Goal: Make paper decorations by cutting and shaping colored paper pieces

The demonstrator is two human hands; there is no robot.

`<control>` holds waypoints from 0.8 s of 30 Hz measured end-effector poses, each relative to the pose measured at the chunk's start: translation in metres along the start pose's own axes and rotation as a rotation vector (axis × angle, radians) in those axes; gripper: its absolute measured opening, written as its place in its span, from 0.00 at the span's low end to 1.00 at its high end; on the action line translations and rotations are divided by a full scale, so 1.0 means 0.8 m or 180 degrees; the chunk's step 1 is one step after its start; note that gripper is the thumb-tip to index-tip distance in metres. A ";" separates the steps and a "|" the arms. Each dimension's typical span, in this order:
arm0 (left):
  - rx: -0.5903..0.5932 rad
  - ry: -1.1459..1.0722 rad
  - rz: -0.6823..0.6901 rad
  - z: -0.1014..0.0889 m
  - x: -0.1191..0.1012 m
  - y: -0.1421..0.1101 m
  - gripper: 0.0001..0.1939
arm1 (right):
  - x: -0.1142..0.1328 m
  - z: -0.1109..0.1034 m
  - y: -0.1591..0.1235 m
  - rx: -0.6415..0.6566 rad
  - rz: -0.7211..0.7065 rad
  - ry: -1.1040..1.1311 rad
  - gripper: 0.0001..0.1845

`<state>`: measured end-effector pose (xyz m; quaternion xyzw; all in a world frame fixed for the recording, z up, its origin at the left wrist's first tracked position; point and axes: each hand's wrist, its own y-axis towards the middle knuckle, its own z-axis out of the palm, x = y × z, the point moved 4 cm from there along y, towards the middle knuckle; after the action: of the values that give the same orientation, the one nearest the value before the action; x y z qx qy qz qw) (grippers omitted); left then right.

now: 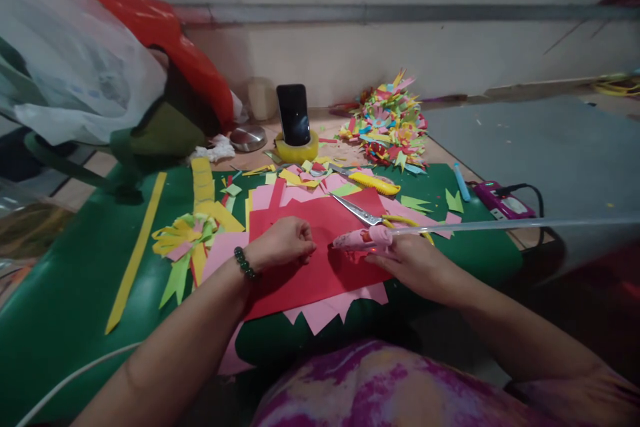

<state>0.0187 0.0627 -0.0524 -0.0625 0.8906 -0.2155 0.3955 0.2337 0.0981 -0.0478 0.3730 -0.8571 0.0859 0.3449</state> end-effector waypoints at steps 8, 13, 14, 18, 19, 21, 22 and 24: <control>0.0061 0.0102 -0.0019 0.000 -0.002 -0.001 0.07 | 0.005 0.004 0.000 0.0381 0.0105 -0.1302 0.22; 0.0050 0.0066 -0.0003 0.001 -0.002 -0.002 0.07 | 0.014 0.002 0.002 0.0344 -0.0141 -0.0938 0.16; 0.0056 0.0042 -0.0028 0.001 -0.001 -0.002 0.07 | 0.018 0.002 0.001 0.0400 -0.0243 -0.0754 0.15; 0.0029 0.0037 -0.0005 0.001 -0.002 -0.003 0.07 | 0.017 0.002 -0.001 0.0444 -0.0233 -0.0634 0.14; 0.0020 0.0053 0.0023 0.000 -0.002 -0.003 0.07 | 0.012 0.003 0.000 0.0345 -0.0174 -0.0761 0.14; 0.0007 0.0066 0.0049 0.000 -0.002 -0.003 0.07 | 0.002 0.004 0.001 0.0188 -0.0097 -0.0965 0.16; 0.0006 0.0071 0.0052 0.000 -0.002 -0.003 0.07 | -0.002 0.006 0.001 0.0191 -0.0078 -0.0993 0.18; 0.0008 0.0069 0.0065 0.000 -0.001 -0.002 0.08 | -0.005 0.007 -0.002 0.0269 -0.0068 -0.0856 0.20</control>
<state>0.0192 0.0615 -0.0511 -0.0506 0.8952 -0.2132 0.3882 0.2337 0.0972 -0.0545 0.4044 -0.8872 0.0675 0.2117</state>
